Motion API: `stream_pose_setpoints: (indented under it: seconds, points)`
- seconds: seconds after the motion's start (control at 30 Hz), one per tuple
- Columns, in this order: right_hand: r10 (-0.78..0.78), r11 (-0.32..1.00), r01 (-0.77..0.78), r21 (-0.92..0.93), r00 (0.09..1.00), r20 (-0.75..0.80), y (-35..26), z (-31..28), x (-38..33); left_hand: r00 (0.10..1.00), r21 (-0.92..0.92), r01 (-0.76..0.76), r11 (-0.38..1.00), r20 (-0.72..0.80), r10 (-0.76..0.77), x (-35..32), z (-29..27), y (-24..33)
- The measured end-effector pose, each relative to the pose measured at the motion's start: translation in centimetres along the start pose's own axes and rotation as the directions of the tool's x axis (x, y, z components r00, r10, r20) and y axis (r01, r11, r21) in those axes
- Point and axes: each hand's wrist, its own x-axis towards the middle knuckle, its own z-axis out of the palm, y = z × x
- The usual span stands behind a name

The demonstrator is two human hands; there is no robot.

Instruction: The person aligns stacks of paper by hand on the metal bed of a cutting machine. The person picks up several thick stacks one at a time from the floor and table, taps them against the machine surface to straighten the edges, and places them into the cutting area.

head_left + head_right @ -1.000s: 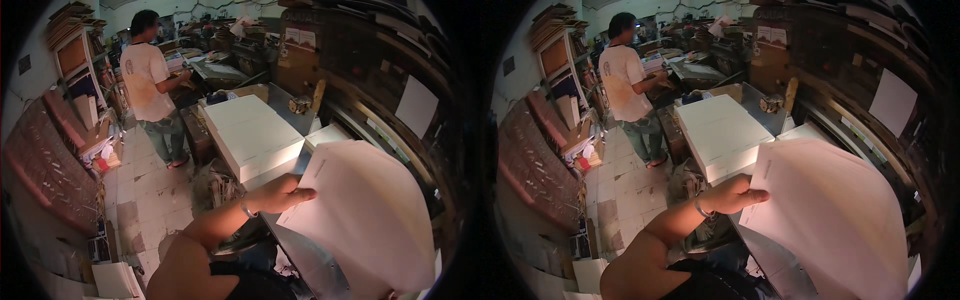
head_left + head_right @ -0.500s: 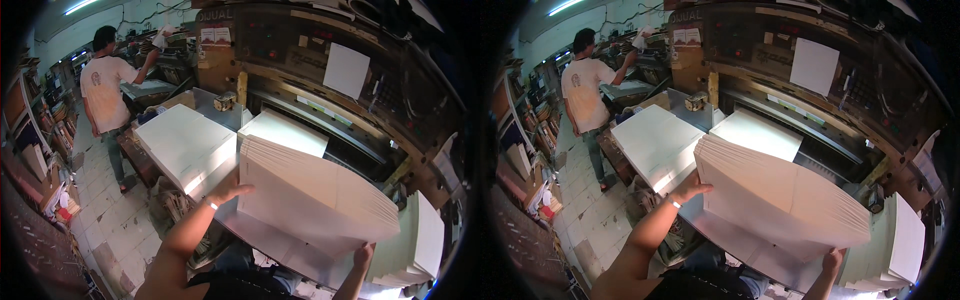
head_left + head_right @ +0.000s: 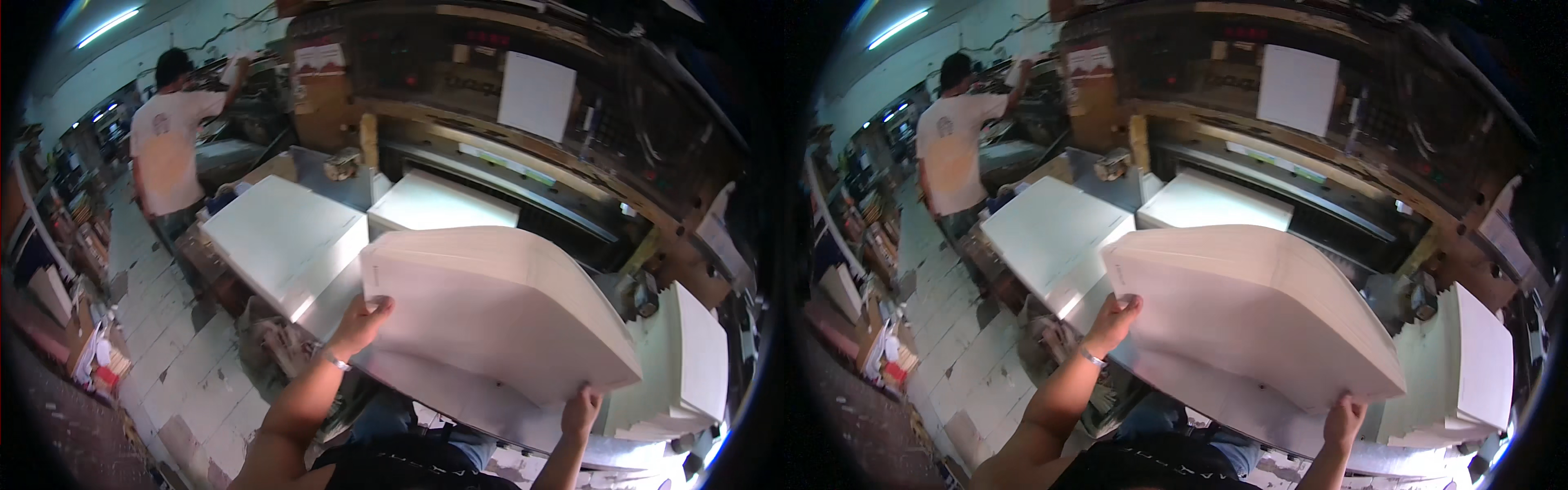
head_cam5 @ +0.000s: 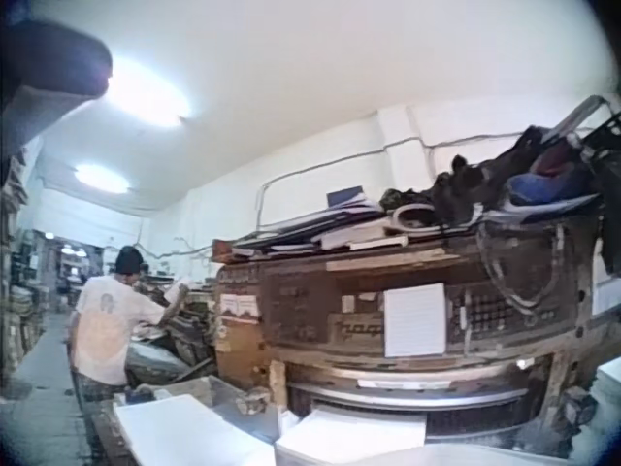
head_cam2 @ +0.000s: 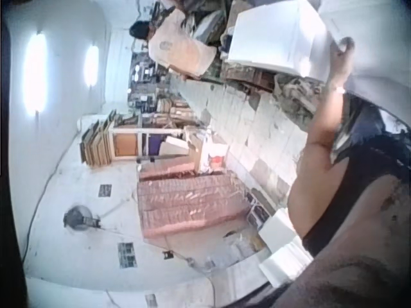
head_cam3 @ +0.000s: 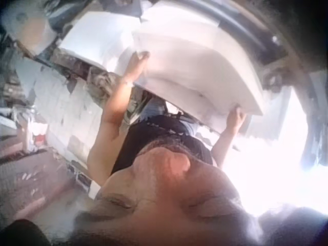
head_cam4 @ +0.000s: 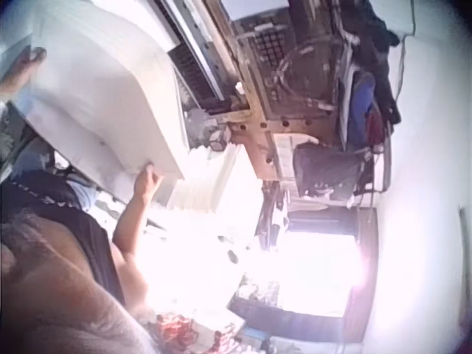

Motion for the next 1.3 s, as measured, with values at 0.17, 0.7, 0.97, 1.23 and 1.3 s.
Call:
stream_pose_setpoints:
  seconds: [0.17,0.7,0.97,1.23,1.3]
  points:
    - [0.010,0.964,0.003,0.267,0.999,-0.048,-1.1,-0.6,1.1,0.999,-0.031,0.044,0.999,-0.015,-0.045,-0.9,-0.4,2.9]
    - [0.005,1.000,-0.005,0.013,1.000,-0.009,-2.6,2.1,0.9,0.969,-0.142,0.134,0.981,0.225,-0.100,-1.1,-1.7,3.6]
    - [-0.024,1.000,0.024,0.008,1.000,-0.006,-2.7,2.5,2.4,0.972,-0.259,0.131,0.957,0.226,-0.072,1.0,-1.6,2.4]
    - [-0.017,0.994,0.013,-0.111,0.999,-0.030,-2.8,3.5,0.7,0.977,-0.131,0.087,0.988,0.205,-0.059,0.0,-1.1,2.4]
    - [-0.016,0.978,0.001,-0.208,0.998,-0.069,-1.8,2.0,-0.2,0.982,-0.175,0.087,0.981,0.182,-0.055,-0.9,-1.0,2.4]
